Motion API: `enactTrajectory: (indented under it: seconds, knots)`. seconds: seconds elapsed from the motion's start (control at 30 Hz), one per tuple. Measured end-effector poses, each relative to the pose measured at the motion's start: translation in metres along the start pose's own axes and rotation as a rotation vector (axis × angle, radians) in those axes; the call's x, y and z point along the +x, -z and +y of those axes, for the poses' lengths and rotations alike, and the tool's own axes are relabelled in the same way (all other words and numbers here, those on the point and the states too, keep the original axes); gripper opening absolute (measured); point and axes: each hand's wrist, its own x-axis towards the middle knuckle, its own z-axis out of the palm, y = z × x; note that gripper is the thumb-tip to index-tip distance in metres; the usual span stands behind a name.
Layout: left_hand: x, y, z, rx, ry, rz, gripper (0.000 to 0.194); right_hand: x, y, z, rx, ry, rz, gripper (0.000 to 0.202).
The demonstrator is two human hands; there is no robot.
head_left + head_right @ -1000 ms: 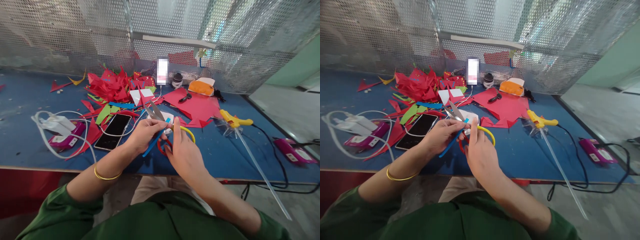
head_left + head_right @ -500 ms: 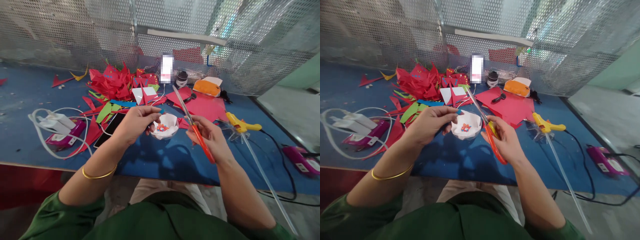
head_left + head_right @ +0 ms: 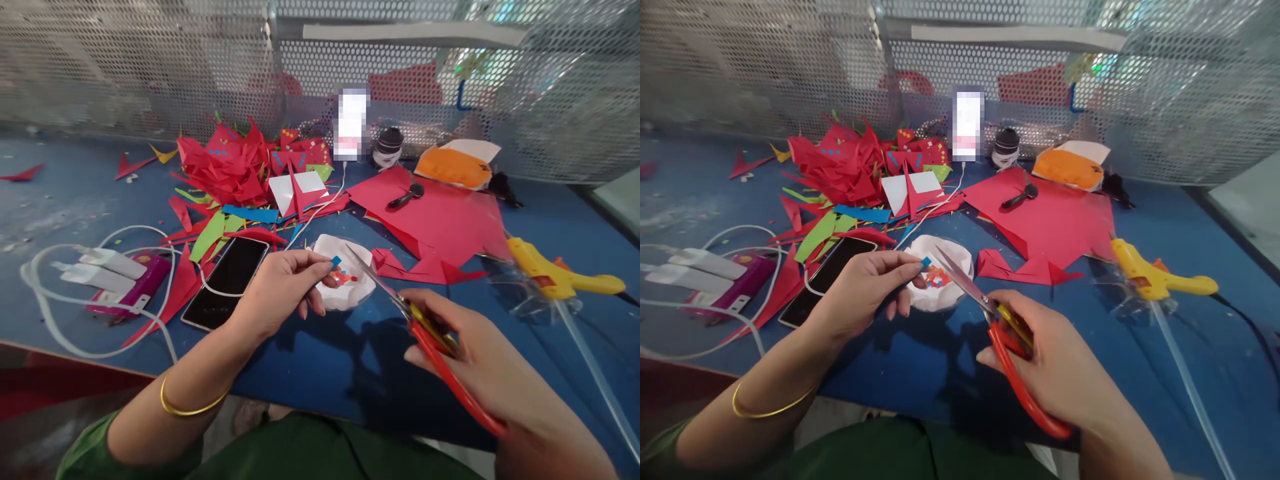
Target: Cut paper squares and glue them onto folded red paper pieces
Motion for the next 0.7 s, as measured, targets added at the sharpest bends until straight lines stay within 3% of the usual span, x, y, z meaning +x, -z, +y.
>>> enactTrajectory:
  seconds: [0.2,0.7]
  knots:
    - [0.001,0.002,0.0,0.004,0.028,-0.021,0.024,-0.001,-0.006,-0.003,-0.068,0.031,0.017,0.048]
    - [0.0,0.001,0.0,0.032,0.052,-0.018,0.018,0.004,-0.017,-0.01,0.063,0.116,-0.042,0.021]
